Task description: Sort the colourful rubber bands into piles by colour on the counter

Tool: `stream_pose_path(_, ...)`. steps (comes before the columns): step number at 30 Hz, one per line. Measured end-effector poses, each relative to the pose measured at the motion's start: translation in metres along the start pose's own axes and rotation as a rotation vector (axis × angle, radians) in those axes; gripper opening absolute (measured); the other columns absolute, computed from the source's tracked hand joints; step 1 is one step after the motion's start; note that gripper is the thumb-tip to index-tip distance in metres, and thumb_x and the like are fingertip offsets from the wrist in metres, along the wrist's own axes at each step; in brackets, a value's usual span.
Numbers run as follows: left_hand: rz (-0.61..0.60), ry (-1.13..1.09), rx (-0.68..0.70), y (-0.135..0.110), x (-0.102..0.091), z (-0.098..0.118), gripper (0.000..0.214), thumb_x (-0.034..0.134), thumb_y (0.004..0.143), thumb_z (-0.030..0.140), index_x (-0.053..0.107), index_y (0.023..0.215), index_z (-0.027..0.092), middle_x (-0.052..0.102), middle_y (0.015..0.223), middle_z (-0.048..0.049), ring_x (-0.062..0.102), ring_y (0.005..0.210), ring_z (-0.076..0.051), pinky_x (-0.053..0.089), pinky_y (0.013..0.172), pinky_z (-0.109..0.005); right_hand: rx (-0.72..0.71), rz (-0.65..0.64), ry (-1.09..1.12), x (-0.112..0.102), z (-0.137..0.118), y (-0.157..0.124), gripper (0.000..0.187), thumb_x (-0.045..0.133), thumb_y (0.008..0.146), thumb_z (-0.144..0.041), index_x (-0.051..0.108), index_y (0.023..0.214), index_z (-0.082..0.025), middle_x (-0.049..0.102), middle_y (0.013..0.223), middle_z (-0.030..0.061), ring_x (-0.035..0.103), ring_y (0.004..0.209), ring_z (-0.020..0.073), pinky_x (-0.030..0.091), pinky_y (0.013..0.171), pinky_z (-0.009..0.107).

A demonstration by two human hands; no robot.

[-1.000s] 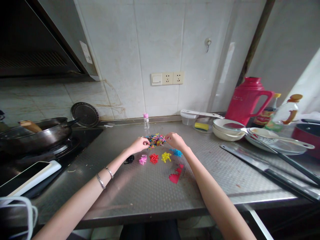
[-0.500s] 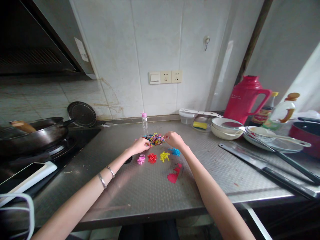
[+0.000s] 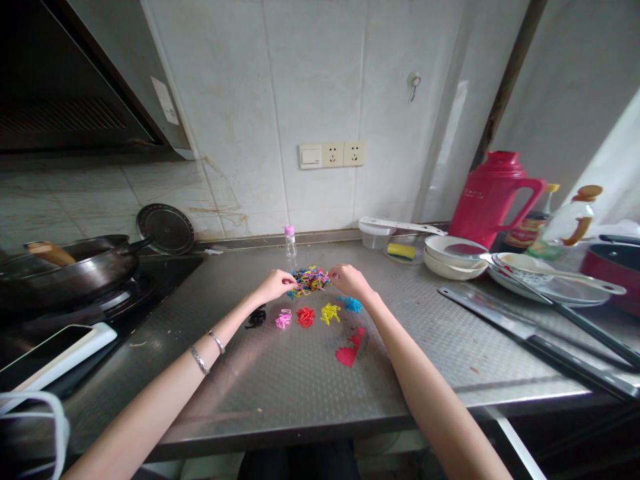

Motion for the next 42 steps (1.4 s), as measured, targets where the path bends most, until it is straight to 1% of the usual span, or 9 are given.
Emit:
stream_pose_path(6, 0.022, -0.070, -0.013, 0.001, -0.006, -0.006, 0.025, 0.055, 0.072, 0.029, 0.070, 0.076, 0.010, 0.067, 0.071, -0.0079, 0.055, 0.063, -0.014, 0.038, 0.058, -0.022, -0.014, 0.001, -0.002, 0.001, -0.001, 0.000, 0.023, 0.046, 0.079, -0.029, 0.066, 0.086, -0.022, 0.065, 0.085, 0.0026, 0.057, 0.073, 0.0122, 0.038, 0.060, 0.019)
stream_pose_path(9, -0.014, -0.130, -0.027, -0.002, -0.013, -0.007, 0.028, 0.055, 0.071, 0.032, 0.070, 0.076, 0.009, 0.066, 0.068, -0.0073, 0.053, 0.059, -0.012, 0.037, 0.056, -0.022, -0.016, -0.003, -0.003, 0.002, 0.000, 0.001, 0.022, 0.046, 0.078, -0.029, 0.066, 0.086, -0.022, 0.066, 0.085, 0.0027, 0.057, 0.073, 0.0123, 0.038, 0.060, 0.019)
stream_pose_path(16, -0.317, -0.216, -0.098, -0.021, -0.029, 0.001, 0.026, 0.062, 0.063, 0.034, 0.070, 0.071, 0.010, 0.060, 0.055, -0.0025, 0.044, 0.048, -0.008, 0.031, 0.047, -0.019, -0.022, -0.029, 0.007, 0.005, -0.002, 0.001, 0.022, 0.047, 0.078, -0.026, 0.066, 0.087, -0.022, 0.066, 0.085, 0.0030, 0.057, 0.073, 0.0120, 0.037, 0.060, 0.018)
stream_pose_path(21, -0.567, -0.173, -0.147, -0.034, -0.016, 0.005, 0.024, 0.065, 0.059, 0.033, 0.070, 0.069, 0.012, 0.052, 0.045, 0.0010, 0.038, 0.041, -0.006, 0.025, 0.042, -0.019, -0.037, -0.038, 0.018, 0.014, -0.007, 0.003, 0.022, 0.047, 0.077, -0.027, 0.066, 0.087, -0.022, 0.066, 0.085, 0.0029, 0.057, 0.074, 0.0120, 0.039, 0.065, 0.018)
stream_pose_path(24, -0.649, -0.150, -0.156, -0.038, -0.007, 0.007, 0.023, 0.066, 0.057, 0.033, 0.070, 0.067, 0.013, 0.051, 0.044, 0.0016, 0.036, 0.039, -0.005, 0.025, 0.041, -0.019, -0.024, -0.071, 0.036, 0.021, -0.015, 0.002, 0.022, 0.049, 0.077, -0.027, 0.067, 0.088, -0.022, 0.066, 0.086, 0.0029, 0.058, 0.075, 0.0126, 0.040, 0.068, 0.019)
stream_pose_path(28, -0.692, -0.140, -0.185, -0.042, -0.004, 0.007, 0.025, 0.068, 0.055, 0.036, 0.071, 0.068, 0.015, 0.053, 0.044, 0.0019, 0.035, 0.038, -0.005, 0.023, 0.040, -0.019, -0.057, -0.085, 0.069, 0.023, -0.033, -0.002, 0.022, 0.048, 0.077, -0.024, 0.067, 0.089, -0.024, 0.067, 0.088, 0.0010, 0.058, 0.080, 0.0131, 0.040, 0.069, 0.018)
stream_pose_path(31, -0.700, -0.146, -0.212, -0.042, -0.008, 0.005, 0.026, 0.069, 0.055, 0.039, 0.071, 0.068, 0.016, 0.052, 0.043, 0.0019, 0.036, 0.038, -0.005, 0.023, 0.039, -0.019, -0.074, -0.096, 0.064, 0.025, -0.046, -0.004, 0.021, 0.047, 0.078, -0.025, 0.066, 0.087, -0.024, 0.067, 0.088, 0.0001, 0.058, 0.082, 0.0132, 0.041, 0.070, 0.019)
stream_pose_path(36, -0.628, -0.175, -0.219, -0.039, -0.021, -0.001, 0.029, 0.066, 0.058, 0.040, 0.070, 0.070, 0.014, 0.051, 0.044, 0.0014, 0.038, 0.038, -0.006, 0.025, 0.040, -0.019, -0.024, -0.105, 0.023, 0.030, -0.054, -0.002, 0.020, 0.049, 0.079, -0.031, 0.065, 0.089, -0.025, 0.066, 0.090, 0.0013, 0.058, 0.085, 0.0149, 0.042, 0.071, 0.021)
stream_pose_path(42, -0.533, -0.215, -0.210, -0.036, -0.029, -0.003, 0.031, 0.060, 0.065, 0.040, 0.067, 0.067, 0.010, 0.049, 0.042, 0.0013, 0.037, 0.038, -0.006, 0.026, 0.040, -0.020, -0.039, -0.118, -0.025, 0.036, -0.063, 0.000, 0.024, 0.046, 0.081, -0.036, 0.066, 0.088, -0.025, 0.064, 0.096, 0.0039, 0.056, 0.091, 0.0169, 0.043, 0.072, 0.024)
Point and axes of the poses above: each hand's wrist, its own y-axis towards the middle knuckle, its own x-axis out of the palm, z = x × y, the point moved 6 cm from there along y, towards the middle knuckle
